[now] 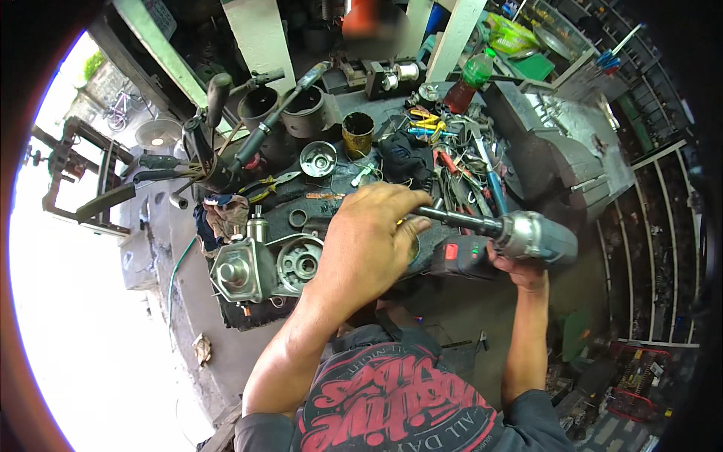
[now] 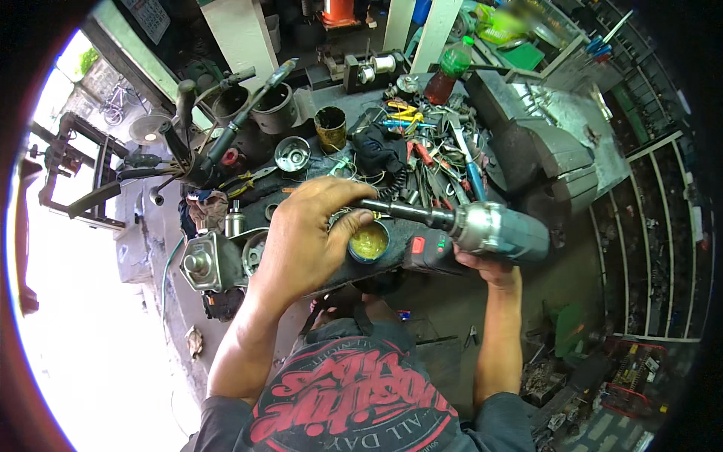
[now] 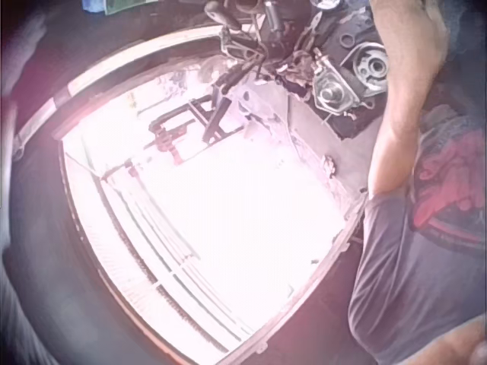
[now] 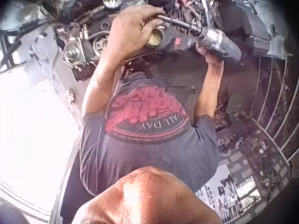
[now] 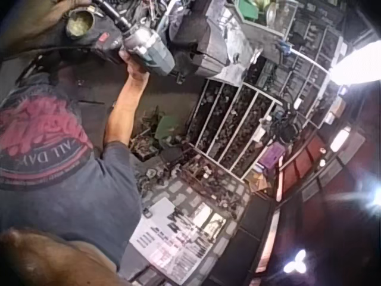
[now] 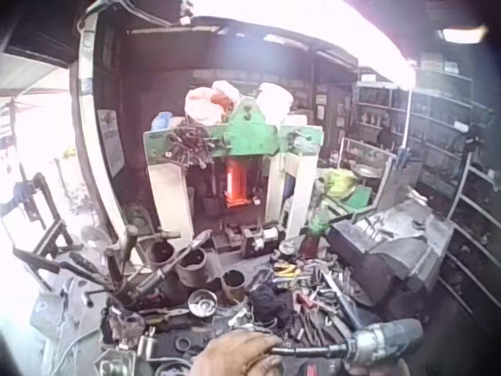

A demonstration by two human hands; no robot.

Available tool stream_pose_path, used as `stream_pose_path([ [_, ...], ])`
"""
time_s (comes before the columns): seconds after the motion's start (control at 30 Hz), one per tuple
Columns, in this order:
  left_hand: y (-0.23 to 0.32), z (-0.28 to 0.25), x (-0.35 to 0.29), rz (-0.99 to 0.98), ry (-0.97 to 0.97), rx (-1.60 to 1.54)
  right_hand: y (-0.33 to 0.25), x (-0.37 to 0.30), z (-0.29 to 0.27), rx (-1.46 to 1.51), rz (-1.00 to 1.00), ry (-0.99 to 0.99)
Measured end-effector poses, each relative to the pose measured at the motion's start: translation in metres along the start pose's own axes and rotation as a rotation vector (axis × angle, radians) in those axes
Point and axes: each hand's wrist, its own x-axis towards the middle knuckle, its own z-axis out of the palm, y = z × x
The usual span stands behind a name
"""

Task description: The person cleans a small metal part on a bench grinder, then assembles it into a larger mechanical housing using a power drill. They handle various small components and tools on a cluttered workbench throughout the process.

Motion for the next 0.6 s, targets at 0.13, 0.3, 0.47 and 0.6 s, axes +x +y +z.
stream_pose_path([
  [0.13,0.007,0.015,-0.008,-0.017,0.182,0.222,0.039,0.014,0.010,-0.054,-0.086,0.140],
  [0.3,-0.010,-0.022,-0.126,-0.341,-0.046,-0.697,0.058,0.056,0.016,-0.183,-0.249,0.078],
  [0.47,-0.107,0.103,-0.321,-1.151,0.503,-0.692,0.071,0.082,-0.001,-0.070,-0.136,-0.046],
  [0.6,-0.110,0.247,-0.456,-1.731,0.241,-0.339,0.066,0.079,-0.019,-0.022,0.141,-0.182],
])
